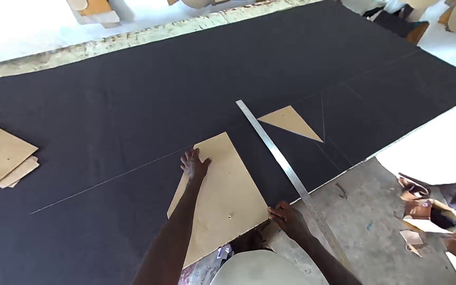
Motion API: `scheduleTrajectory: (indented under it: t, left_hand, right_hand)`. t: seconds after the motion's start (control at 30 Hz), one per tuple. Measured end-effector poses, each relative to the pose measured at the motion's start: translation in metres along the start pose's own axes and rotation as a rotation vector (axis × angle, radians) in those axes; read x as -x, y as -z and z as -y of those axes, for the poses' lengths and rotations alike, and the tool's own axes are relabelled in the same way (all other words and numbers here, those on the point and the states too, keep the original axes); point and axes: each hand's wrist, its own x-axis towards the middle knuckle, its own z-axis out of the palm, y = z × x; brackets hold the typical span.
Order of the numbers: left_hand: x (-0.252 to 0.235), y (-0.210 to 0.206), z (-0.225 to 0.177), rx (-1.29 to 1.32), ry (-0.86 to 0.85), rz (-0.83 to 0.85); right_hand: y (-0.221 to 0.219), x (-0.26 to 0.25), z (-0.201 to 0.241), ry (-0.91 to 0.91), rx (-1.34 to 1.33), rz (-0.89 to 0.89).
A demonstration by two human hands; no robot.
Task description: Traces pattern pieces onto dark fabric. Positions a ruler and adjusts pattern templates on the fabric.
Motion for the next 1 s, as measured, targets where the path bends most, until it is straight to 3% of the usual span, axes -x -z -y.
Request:
scheduleTrajectory:
  t: [0.2, 0.43, 0.73, 0.83, 0.93, 1.0]
  left_hand:
    - [-0.003, -0.005, 0.004, -0.039, -0.022, -0.014]
    - [-0.02, -0.042, -0.033, -0.215, -0.364, 0.2]
    - [-0.029, -0.091, -0.049, -0.338, -0.36, 0.102]
    - [-0.033, -0.089, -0.044, -0.271, -0.386, 0.099]
    - [-0.034, -0.076, -0.028, -0.034, -0.401, 0.072]
    - [-0.023, -0.052, -0.017, 0.014, -0.276, 0.005]
  right_hand:
    - [-0.001, 0.001, 0.0, 0.008, 0.003, -0.009]
    - [0.0, 0.002, -0.006, 0.056, 0.013, -0.014]
    - [0.002, 0.002, -0.004, 0.02, 0.017, -0.002]
    - [0.003, 0.001, -0.004, 0.025, 0.012, 0.009]
    - [0.002, 0.003, -0.005, 0.042, 0.023, -0.006]
    - [0.0, 0.004, -0.005, 0.042, 0.015, -0.024]
